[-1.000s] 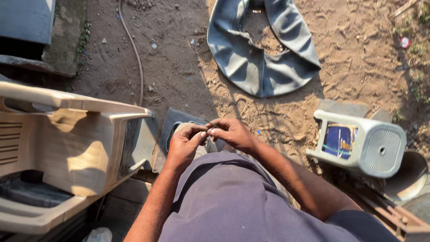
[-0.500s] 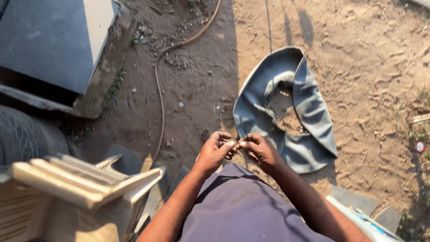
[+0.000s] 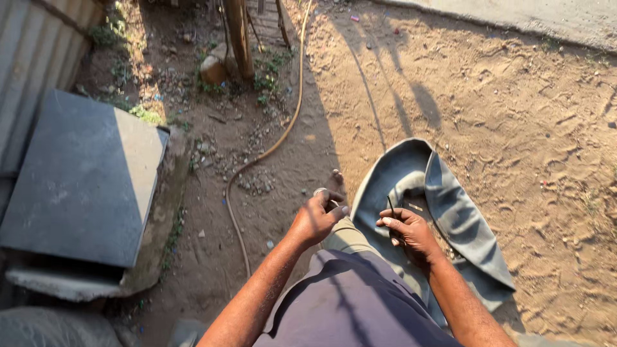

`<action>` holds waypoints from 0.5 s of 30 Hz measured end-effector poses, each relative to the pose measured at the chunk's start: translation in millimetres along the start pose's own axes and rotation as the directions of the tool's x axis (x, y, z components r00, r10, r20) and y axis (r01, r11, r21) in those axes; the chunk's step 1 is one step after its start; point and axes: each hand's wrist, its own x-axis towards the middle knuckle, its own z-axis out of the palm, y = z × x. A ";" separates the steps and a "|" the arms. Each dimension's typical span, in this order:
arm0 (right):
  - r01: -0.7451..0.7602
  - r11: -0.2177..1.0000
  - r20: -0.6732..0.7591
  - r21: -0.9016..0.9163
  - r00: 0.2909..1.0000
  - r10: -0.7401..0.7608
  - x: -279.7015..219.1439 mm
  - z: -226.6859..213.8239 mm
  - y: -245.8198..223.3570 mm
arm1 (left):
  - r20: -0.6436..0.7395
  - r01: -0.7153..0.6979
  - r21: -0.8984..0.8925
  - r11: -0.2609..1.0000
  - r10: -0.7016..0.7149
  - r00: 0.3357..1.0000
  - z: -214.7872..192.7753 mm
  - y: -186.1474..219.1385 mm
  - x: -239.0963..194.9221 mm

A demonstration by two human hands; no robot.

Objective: The person walks to a deflated tire lying on the ground and sits down. They insert a yellow hose with a nozzle into the tire's valve stem and hold it in place. The tire gradually inflates and expands as air is pumped into it.

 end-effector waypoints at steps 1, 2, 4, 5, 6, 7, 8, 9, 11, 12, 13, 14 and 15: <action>-0.001 1.000 0.015 -0.026 1.000 0.002 27.5 -1.9 -15.9 | 0.017 0.029 -0.004 1.000 -0.029 0.999 -11.3 -0.2 29.5; 0.003 1.000 0.049 0.017 0.999 -0.004 53.6 -3.0 -30.0 | 0.029 0.068 -0.015 0.998 -0.068 0.997 -19.9 -0.7 54.8; 0.022 0.995 0.124 0.101 0.992 -0.034 119.4 2.2 -71.2 | -0.051 0.058 0.037 0.998 -0.056 0.997 -44.8 4.5 108.7; 0.044 0.997 0.140 0.059 0.989 -0.052 149.3 5.2 -97.1 | -0.098 0.048 0.063 0.997 -0.042 0.994 -59.0 11.6 139.6; 0.065 0.998 0.155 0.022 0.986 -0.068 169.4 10.9 -118.3 | -0.107 0.066 0.020 0.998 -0.064 0.992 -71.6 18.9 166.1; 0.087 0.996 0.170 -0.014 0.982 -0.083 188.9 17.4 -142.3 | -0.115 0.083 -0.024 0.996 -0.085 0.990 -83.1 26.4 191.3; 0.076 0.997 0.194 -0.029 0.979 -0.069 208.0 23.6 -168.8 | -0.113 0.098 -0.065 0.993 -0.105 0.988 -94.7 34.0 218.2; 0.065 0.997 0.218 -0.043 0.974 -0.054 226.1 29.4 -197.4 | -0.119 0.055 -0.094 0.994 -0.066 0.991 -106.8 43.1 248.9; 0.078 0.995 0.249 -0.067 0.967 -0.059 250.3 42.3 -247.7 | -0.115 -0.021 -0.154 0.988 0.003 0.993 -128.7 62.2 306.3; 0.108 0.991 0.265 -0.084 0.961 -0.082 262.2 46.3 -273.0 | -0.128 -0.060 -0.214 0.975 0.032 0.991 -137.6 72.9 333.3; 0.138 0.985 0.280 -0.100 0.954 -0.105 271.5 50.1 -294.9 | -0.143 -0.098 -0.273 0.957 0.060 0.988 -147.9 85.5 361.2; 0.137 0.984 0.253 -0.114 0.962 -0.104 282.1 55.4 -316.0 | -0.164 -0.146 -0.328 0.933 0.096 0.982 -162.9 102.4 393.8; 0.135 0.983 0.225 -0.128 0.969 -0.104 291.0 60.2 -333.6 | -0.171 -0.196 -0.359 0.913 0.142 0.975 -179.1 121.2 426.0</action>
